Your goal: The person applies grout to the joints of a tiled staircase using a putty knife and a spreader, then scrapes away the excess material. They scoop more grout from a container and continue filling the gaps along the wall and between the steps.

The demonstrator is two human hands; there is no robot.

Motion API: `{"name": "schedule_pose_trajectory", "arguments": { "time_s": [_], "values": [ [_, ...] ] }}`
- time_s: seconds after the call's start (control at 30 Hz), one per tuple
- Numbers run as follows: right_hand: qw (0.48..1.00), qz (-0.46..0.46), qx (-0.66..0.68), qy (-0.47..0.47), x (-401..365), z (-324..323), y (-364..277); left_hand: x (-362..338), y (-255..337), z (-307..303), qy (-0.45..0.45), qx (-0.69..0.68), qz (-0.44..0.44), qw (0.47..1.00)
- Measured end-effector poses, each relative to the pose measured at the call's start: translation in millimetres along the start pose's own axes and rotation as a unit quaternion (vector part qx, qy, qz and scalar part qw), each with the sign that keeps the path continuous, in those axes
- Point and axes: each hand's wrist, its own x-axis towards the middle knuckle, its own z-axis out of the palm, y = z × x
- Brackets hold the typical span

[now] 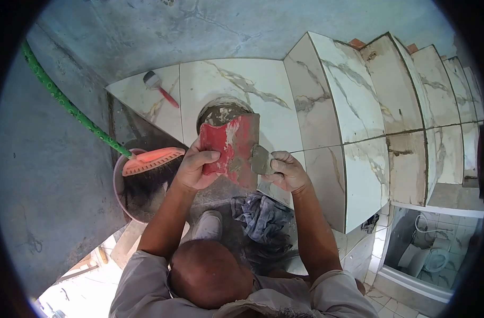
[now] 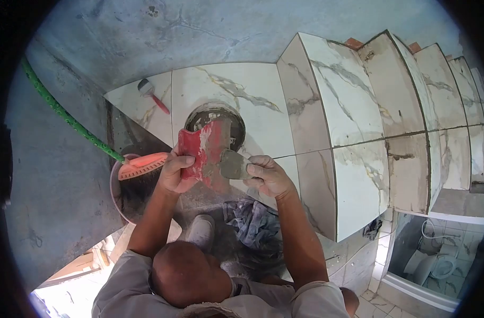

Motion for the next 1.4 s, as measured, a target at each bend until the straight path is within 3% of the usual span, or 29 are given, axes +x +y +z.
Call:
{"name": "schedule_pose_trajectory", "arguments": {
  "time_s": [0.07, 0.13, 0.27, 0.33, 0.37, 0.43, 0.47, 0.53, 0.57, 0.63, 0.67, 0.73, 0.87, 0.93, 1.07, 1.13, 1.2, 1.27, 1.4],
  "values": [
    [1.0, 0.011, -0.005, 0.007, -2, -1, -5, 1, 2, -4, 0.004, 0.01, -0.003, 1.0],
    [0.989, 0.054, -0.116, 0.079, -6, 4, -15, 0, 5, -9, 0.011, 0.02, -0.007, 1.0],
    [0.976, 0.079, -0.178, 0.097, -11, -5, -30, -5, 20, -21, 0.011, 0.019, 0.022, 1.0],
    [0.875, 0.075, -0.446, 0.175, -5, -9, -35, -6, 32, -22, 0.026, 0.006, 0.045, 0.999],
    [0.875, 0.078, -0.446, 0.174, 0, 4, -42, -6, 38, -22, 0.078, 0.052, 0.08, 0.992],
    [0.723, 0.015, -0.657, 0.211, 17, 47, -55, -6, 45, -33, 0.154, 0.106, 0.132, 0.974],
    [0.725, 0.018, -0.656, 0.21, 27, 50, -52, -9, 48, -51, 0.158, 0.106, 0.131, 0.973],
    [0.445, -0.115, -0.872, 0.166, 52, 54, -47, -12, 49, -88, 0.163, 0.069, 0.127, 0.976],
    [0.446, -0.113, -0.872, 0.166, 65, 57, -41, -9, 44, -92, 0.165, 0.068, 0.126, 0.976],
    [0.323, -0.092, -0.931, 0.143, 90, 60, -29, -3, 30, -93, 0.2, -0.01, 0.172, 0.965],
    [0.324, -0.09, -0.931, 0.138, 100, 59, -24, 1, 25, -91, 0.203, -0.011, 0.174, 0.963],
    [0.268, -0.043, -0.951, 0.147, 114, 56, -15, 10, 14, -84, 0.23, -0.044, 0.161, 0.959],
    [0.282, 0.033, -0.944, 0.167, 121, 58, -3, 21, 2, -75, 0.239, -0.051, 0.169, 0.955],
    [0.325, 0.084, -0.935, 0.11, 116, 58, 9, 20, -5, -83, 0.252, -0.05, 0.174, 0.951],
    [0.336, 0.107, -0.933, 0.073, 111, 85, -11, 15, -9, -78, 0.269, -0.044, 0.202, 0.941],
    [0.358, 0.068, -0.928, 0.074, 121, 79, -24, 10, -10, -73, 0.271, -0.038, 0.203, 0.94],
    [0.356, 0.092, -0.927, 0.073, 129, 84, -24, 8, -12, -74, 0.271, -0.03, 0.202, 0.94],
    [0.304, 0.073, -0.949, 0.041, 137, 86, -11, 8, -17, -82, 0.26, -0.05, 0.209, 0.941],
    [0.284, 0.096, -0.954, -0.026, 131, 107, 19, 9, -18, -97, 0.254, -0.102, 0.202, 0.94]
  ]
}}
